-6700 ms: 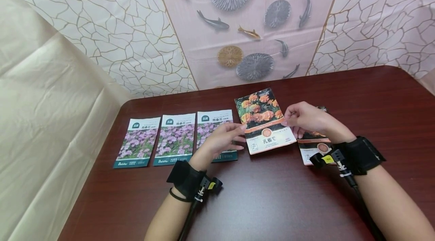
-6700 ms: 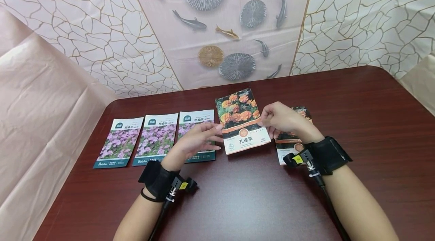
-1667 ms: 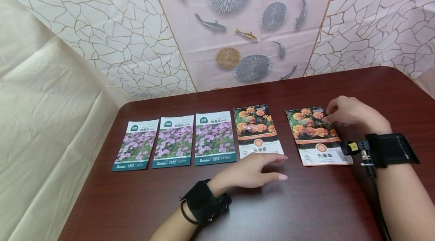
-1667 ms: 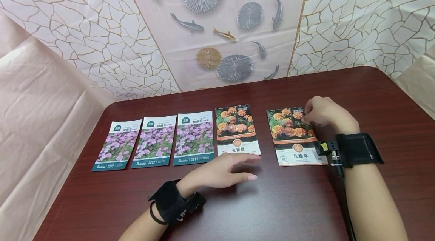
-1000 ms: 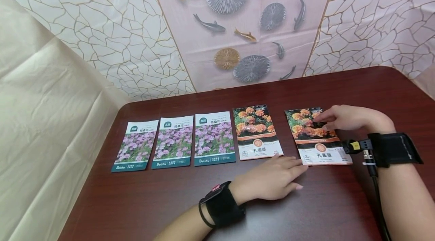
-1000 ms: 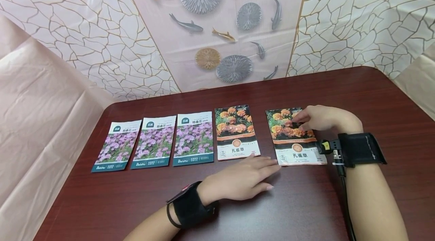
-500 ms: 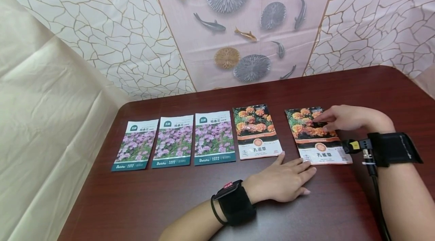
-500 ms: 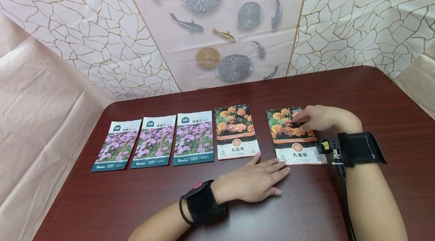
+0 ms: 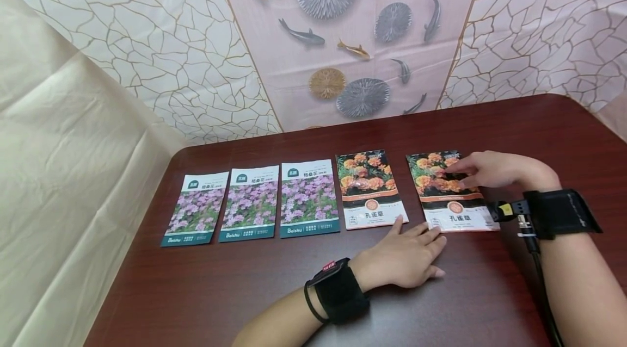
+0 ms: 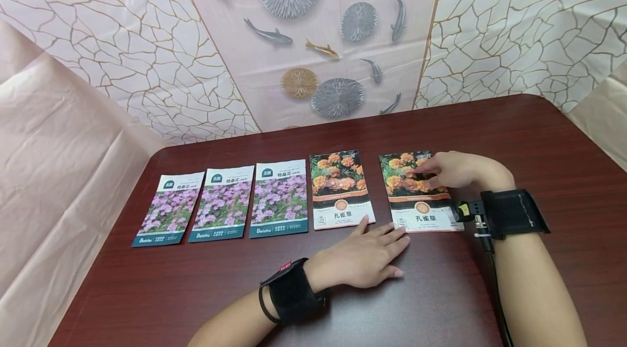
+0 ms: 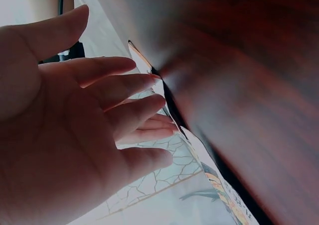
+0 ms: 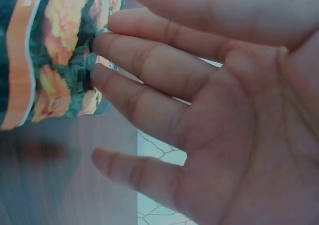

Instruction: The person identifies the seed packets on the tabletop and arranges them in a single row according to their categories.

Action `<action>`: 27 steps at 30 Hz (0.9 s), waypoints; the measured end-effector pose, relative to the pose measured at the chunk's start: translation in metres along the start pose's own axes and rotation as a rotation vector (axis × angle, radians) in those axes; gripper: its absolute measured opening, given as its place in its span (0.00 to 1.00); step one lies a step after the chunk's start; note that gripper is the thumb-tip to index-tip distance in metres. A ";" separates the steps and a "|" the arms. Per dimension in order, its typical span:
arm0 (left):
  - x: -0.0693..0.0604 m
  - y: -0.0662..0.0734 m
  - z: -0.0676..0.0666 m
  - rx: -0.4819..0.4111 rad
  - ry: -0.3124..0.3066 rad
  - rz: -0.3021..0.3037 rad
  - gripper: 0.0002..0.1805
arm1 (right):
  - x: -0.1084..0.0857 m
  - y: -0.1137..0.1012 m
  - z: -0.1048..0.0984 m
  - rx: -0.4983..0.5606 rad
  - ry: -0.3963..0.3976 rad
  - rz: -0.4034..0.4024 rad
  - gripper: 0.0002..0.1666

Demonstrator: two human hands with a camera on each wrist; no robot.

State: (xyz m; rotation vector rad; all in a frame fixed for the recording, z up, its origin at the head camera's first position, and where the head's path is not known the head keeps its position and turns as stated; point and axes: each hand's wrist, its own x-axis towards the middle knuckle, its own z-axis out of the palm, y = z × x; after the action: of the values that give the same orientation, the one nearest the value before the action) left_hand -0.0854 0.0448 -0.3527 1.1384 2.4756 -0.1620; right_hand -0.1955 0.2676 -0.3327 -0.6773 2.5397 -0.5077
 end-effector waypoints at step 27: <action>0.002 0.004 -0.001 0.014 -0.005 -0.068 0.33 | -0.010 0.009 -0.009 0.082 -0.104 -0.011 0.27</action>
State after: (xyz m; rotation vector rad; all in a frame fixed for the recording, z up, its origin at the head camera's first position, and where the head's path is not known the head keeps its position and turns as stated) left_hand -0.0839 0.0489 -0.3526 1.0580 2.5138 -0.2022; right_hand -0.1956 0.2822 -0.3261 -0.6703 2.4054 -0.5628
